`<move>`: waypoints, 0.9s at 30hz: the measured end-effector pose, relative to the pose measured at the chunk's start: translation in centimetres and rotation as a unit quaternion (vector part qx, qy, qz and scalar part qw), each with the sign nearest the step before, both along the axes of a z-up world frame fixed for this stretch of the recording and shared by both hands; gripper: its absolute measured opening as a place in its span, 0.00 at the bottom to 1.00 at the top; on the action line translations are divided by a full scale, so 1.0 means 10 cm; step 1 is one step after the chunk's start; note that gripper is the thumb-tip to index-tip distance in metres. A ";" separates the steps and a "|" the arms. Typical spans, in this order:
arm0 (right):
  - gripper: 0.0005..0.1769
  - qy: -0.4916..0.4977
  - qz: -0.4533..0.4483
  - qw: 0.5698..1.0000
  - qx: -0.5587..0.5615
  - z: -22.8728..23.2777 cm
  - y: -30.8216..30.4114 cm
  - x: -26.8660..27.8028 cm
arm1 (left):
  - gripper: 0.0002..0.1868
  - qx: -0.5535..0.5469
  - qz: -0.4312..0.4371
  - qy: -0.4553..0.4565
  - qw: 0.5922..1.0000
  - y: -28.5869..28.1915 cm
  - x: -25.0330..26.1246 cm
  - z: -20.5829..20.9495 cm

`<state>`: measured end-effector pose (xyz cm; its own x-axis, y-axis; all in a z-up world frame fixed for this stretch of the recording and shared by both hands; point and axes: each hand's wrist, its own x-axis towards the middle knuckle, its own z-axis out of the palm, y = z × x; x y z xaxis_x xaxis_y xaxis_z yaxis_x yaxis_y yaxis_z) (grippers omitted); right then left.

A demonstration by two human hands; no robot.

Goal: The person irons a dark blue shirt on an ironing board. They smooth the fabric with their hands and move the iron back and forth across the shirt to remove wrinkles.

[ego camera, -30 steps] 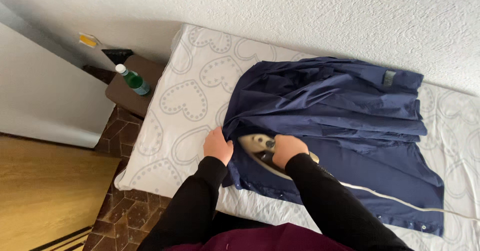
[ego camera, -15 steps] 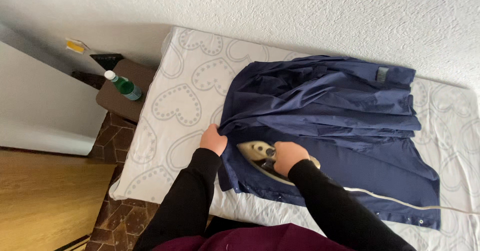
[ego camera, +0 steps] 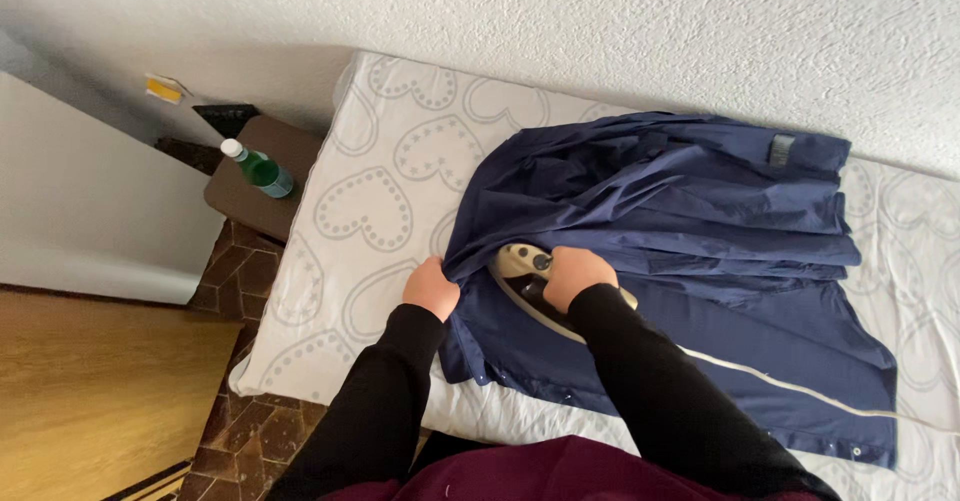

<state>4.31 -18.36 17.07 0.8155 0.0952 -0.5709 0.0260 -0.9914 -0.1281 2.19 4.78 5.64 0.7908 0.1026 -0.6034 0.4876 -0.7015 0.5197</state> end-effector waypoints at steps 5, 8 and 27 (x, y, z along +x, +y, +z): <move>0.19 0.008 0.019 1.000 -0.004 -0.04 0.08 -0.09 | 0.19 0.007 -0.009 0.009 1.000 0.06 -0.12 -0.37; 0.17 0.013 0.041 0.999 -0.011 -0.12 0.17 -0.26 | 0.24 0.006 -0.002 -0.006 1.000 0.08 -0.32 -0.31; 0.20 0.050 0.265 0.961 -0.070 -0.07 -0.72 -0.73 | 0.58 -0.004 0.068 0.036 0.997 -0.41 -1.32 0.67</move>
<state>-2.97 -25.55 16.42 0.6138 0.3979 -0.6818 0.5255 -0.8505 -0.0233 -11.05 0.70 12.31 0.7244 0.2010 -0.6594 0.6145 -0.6218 0.4855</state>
